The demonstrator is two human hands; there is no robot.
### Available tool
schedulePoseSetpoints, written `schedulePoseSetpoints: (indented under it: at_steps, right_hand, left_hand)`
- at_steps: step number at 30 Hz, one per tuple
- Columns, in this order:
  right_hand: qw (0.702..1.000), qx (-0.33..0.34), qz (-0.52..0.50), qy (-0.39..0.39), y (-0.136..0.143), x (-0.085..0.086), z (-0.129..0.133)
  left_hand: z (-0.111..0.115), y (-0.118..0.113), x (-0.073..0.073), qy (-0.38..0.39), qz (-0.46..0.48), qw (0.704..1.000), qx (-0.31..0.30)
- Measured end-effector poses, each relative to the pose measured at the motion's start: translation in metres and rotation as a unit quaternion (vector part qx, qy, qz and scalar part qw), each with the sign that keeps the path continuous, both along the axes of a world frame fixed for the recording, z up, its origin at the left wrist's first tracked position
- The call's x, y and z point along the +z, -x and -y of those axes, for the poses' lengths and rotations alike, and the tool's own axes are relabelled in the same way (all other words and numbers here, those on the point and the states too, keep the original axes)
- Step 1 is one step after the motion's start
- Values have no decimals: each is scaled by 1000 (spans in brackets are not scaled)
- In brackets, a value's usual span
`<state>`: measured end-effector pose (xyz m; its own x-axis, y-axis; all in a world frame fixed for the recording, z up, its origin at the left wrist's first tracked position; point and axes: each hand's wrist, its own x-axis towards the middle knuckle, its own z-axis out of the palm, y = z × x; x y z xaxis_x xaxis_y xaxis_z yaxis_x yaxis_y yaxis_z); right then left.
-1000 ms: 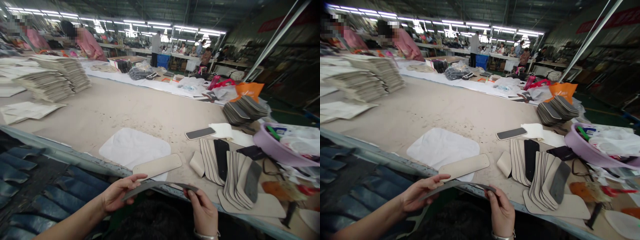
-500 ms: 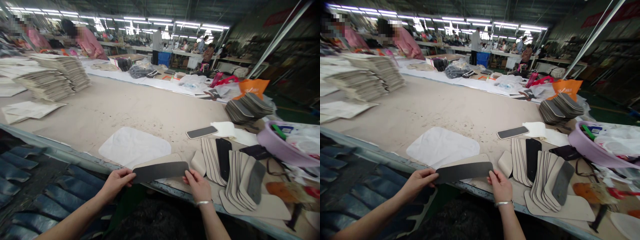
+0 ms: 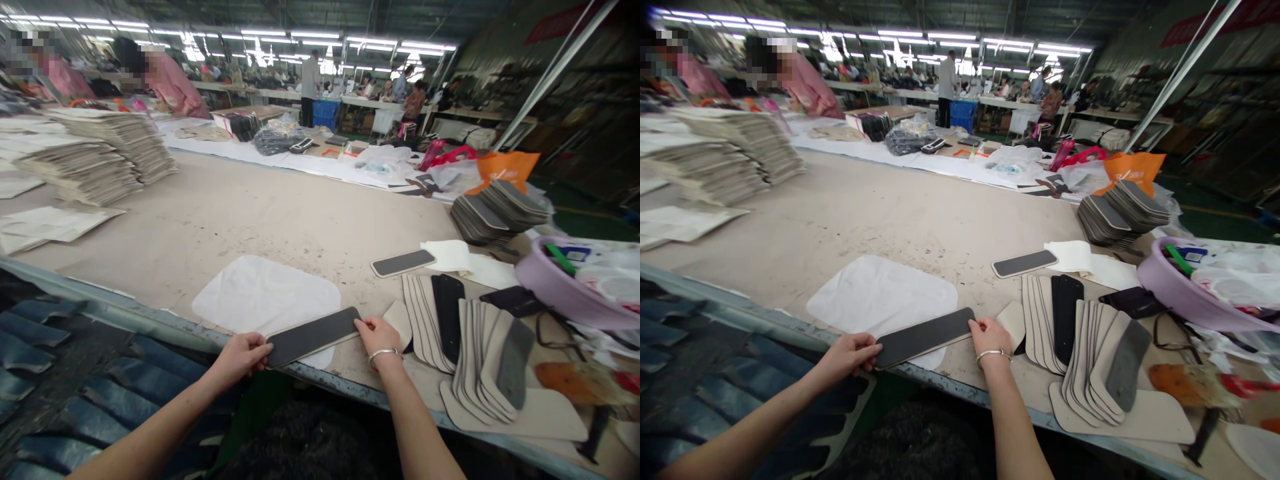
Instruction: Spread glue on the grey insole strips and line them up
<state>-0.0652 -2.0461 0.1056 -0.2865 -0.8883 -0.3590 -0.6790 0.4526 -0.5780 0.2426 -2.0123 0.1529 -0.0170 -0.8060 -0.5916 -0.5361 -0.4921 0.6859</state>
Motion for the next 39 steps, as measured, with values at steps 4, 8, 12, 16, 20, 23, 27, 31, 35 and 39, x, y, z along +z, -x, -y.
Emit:
schedulePoseSetpoints:
  at_steps: [4, 8, 12, 16, 20, 23, 27, 31, 35, 39]
  right_hand:
    - [999, 16, -27, -34, 1, 3, 3]
    - [997, 23, -39, -54, 2, 1, 7]
    - [996, 42, -40, -69, 4, 0, 8]
    - [992, 57, -52, -101, 6, 1, 10]
    - [989, 70, -49, -119, 7, 2, 12]
    - [988, 72, -47, -132, 7, 3, 13]
    - [988, 64, -41, -133, 7, 2, 13]
    - [992, 54, -36, -106, 6, 2, 11]
    - [995, 46, -42, -81, 3, 3, 10]
    - [996, 38, -40, -73, 2, 4, 10]
  left_hand:
    - [-2, -4, -5, 4, 22, 1000, -13]
    - [-2, -6, -10, 9, 49, 999, -18]
    - [-2, -6, -10, 19, 58, 998, -32]
    - [-2, -3, -6, 19, 56, 998, -21]
    - [0, 1, -1, 7, 64, 998, -5]
    - [1, 3, 2, -1, 75, 997, -15]
    - [2, 3, 3, -9, 82, 996, -34]
    - [2, 1, -1, 6, 101, 993, -54]
    - [2, 1, -1, 22, 126, 989, -80]
    - [4, 4, 5, 37, 173, 978, -114]
